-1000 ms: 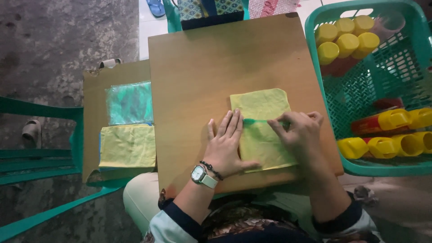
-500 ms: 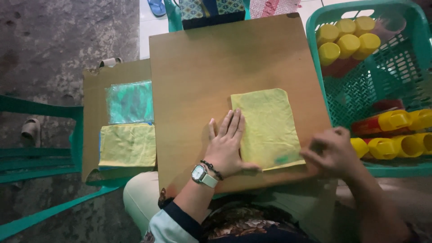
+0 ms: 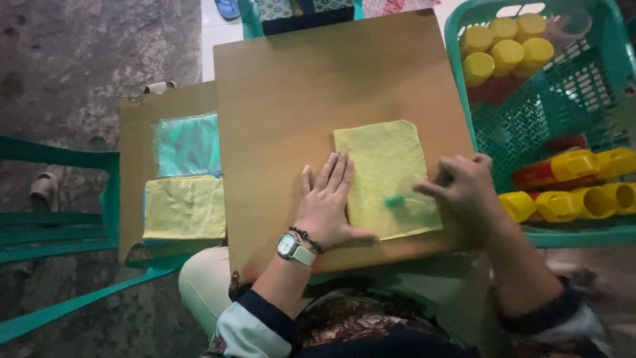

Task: The person smooths a yellow cloth on a table using a green toothbrush, places a clear plastic sheet over it, and folds the cloth. They then place the folded cloth into a yellow plastic container and close the lid. The person repeats the process with another yellow cloth.

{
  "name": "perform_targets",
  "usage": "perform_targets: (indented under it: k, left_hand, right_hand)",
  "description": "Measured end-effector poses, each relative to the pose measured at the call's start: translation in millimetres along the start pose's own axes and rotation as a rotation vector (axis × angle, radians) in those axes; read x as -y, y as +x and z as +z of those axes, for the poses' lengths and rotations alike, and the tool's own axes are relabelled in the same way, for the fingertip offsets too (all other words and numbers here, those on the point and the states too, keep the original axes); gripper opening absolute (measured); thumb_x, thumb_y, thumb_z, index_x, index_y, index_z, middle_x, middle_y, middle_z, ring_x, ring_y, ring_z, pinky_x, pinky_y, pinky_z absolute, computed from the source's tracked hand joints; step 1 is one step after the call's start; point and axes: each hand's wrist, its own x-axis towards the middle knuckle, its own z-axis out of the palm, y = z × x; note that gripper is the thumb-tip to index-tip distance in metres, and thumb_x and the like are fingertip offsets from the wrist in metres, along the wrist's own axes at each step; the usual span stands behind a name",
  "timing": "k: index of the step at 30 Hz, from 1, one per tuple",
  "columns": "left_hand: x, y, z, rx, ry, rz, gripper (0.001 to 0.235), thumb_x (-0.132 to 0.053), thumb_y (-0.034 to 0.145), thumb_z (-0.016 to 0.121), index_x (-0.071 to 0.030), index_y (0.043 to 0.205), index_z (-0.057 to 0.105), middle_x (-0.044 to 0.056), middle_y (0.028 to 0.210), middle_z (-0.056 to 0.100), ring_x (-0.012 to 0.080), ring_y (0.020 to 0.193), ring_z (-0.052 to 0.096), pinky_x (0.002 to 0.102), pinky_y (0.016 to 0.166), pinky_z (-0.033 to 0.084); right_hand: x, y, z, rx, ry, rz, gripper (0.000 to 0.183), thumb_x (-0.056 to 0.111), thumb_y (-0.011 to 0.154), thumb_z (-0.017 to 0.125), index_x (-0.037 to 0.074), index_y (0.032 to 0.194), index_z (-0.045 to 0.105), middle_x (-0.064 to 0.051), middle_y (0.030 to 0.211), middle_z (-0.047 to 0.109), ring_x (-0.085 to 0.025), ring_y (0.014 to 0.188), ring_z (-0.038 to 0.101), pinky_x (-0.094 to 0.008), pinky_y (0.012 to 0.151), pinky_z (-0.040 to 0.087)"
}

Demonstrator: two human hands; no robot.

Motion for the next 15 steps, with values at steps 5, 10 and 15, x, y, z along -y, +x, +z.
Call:
perform_targets:
  k: [5,10,15]
  left_hand:
    - [-0.6,1.6,-1.2,0.022,-0.012,0.001,0.145,-0.09,0.056,0.068,-0.006,0.162,0.015,0.011,0.172,0.007,0.028,0.158,0.004,0.062,0.12,-0.002]
    - [-0.4,2.3,0.0,0.021,0.006,0.002,0.148,-0.092,0.055,0.067,-0.005,0.161,0.015,0.012,0.172,0.006,0.0284,0.158,0.003,0.063,0.12,-0.003]
    - [0.9,2.2,-1.9,0.0,-0.04,0.011,0.147,-0.091,0.055,0.069,-0.004,0.161,0.017,0.013,0.172,0.01,0.0295,0.158,0.006,0.062,0.119,-0.004]
  right_hand:
    - [-60.2,-42.6,-19.8,0.147,-0.066,-0.006,0.061,0.074,0.06,0.082,0.016,0.068,0.067,-0.005,0.065,0.068,-0.025,0.08,0.069,-0.039,0.103,0.031]
    - [-59.1,-40.8,-23.2,0.107,-0.092,-0.004,0.051,0.064,0.064,0.086,0.017,0.069,0.067,0.0,0.066,0.068,-0.023,0.082,0.07,-0.038,0.101,0.033]
    - [-48.4,4.6,7.6,-0.084,-0.045,0.039,0.049,0.067,0.091,0.075,0.019,0.086,0.066,-0.002,0.075,0.062,-0.022,0.088,0.065,-0.035,0.105,0.029]
